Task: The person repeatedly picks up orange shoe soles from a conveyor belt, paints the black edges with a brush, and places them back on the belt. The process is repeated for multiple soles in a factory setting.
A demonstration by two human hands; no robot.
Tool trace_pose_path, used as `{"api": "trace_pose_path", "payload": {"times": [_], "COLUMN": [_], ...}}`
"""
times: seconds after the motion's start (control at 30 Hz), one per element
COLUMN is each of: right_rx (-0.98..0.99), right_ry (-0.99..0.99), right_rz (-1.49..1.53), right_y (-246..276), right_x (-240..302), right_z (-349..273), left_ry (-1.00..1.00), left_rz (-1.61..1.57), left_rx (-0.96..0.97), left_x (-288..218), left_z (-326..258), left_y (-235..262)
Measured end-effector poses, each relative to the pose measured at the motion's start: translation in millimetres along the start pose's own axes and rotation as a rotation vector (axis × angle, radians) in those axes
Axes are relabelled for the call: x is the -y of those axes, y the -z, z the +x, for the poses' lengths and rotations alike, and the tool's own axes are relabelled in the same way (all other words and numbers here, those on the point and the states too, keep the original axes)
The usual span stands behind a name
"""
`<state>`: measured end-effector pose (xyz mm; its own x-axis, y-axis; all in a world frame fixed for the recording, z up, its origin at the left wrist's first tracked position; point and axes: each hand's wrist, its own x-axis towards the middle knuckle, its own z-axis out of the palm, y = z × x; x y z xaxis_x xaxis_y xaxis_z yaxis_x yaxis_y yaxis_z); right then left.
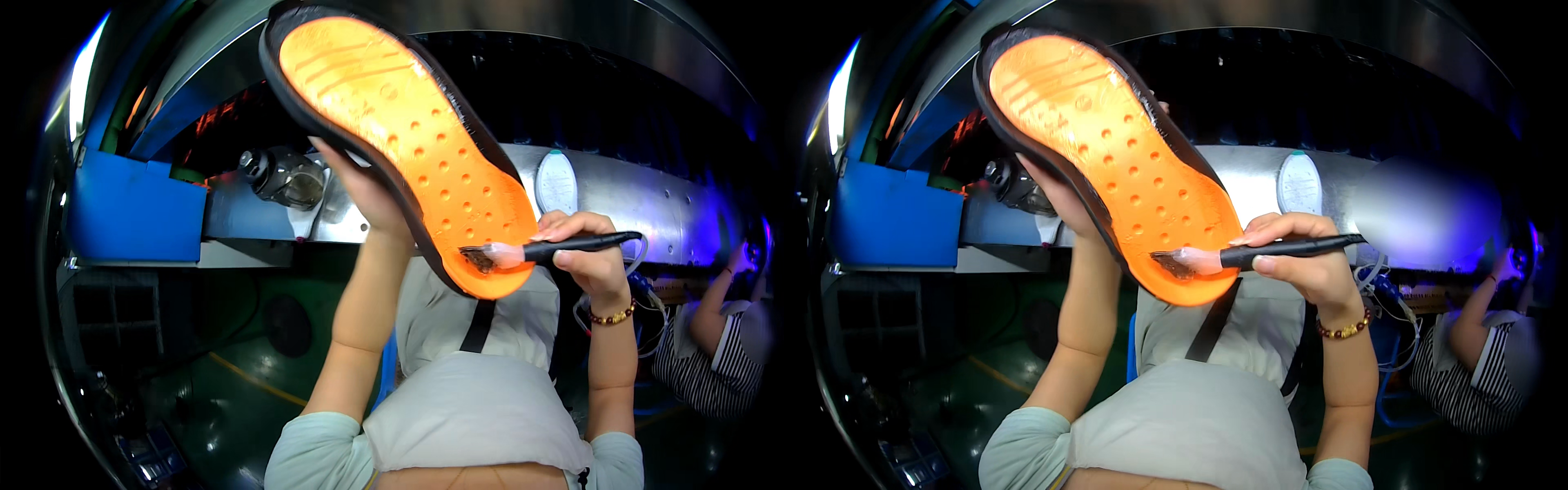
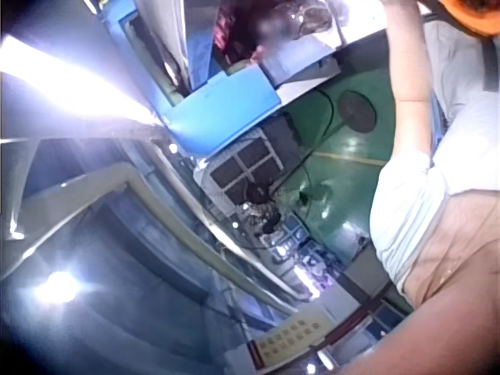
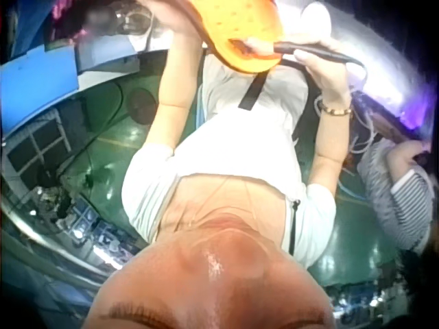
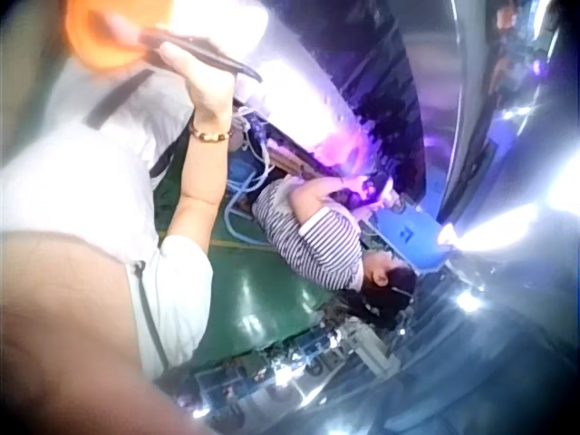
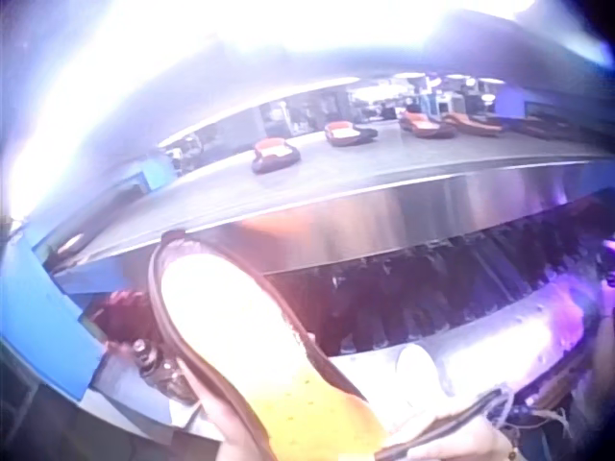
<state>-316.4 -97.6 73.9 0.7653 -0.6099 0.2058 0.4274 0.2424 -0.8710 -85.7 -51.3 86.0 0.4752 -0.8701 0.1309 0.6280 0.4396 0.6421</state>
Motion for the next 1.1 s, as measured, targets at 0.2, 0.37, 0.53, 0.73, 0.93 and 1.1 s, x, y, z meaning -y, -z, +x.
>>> {"api": "trace_pose_path", "payload": {"times": [0.2,0.37,0.53,0.73,0.93,1.1], "right_rx": [-0.014,0.31,0.381,0.479,0.753,0.741], "right_ry": [-0.028,0.075,0.112,0.208,0.069,0.093], "right_rz": [-0.03,-0.31,-0.522,-0.623,-0.87,-0.902], "right_y": [-34,-27,-31,-22,-26,-17], "right_x": [1,29,27,43,67,69], "right_z": [1,9,17,21,23,25], "left_ry": [0.085,0.454,0.838,1.054,1.166,1.224], "left_rz": [-0.352,-0.449,-0.267,0.214,0.454,0.492], "left_rx": [0.462,0.506,0.312,0.253,0.325,0.327], "left_x": [23,-7,-21,-29,-31,-32], "left_z": [-43,-31,-19,-22,-26,-24], "left_y": [20,18,3,-20,-24,-28]}}
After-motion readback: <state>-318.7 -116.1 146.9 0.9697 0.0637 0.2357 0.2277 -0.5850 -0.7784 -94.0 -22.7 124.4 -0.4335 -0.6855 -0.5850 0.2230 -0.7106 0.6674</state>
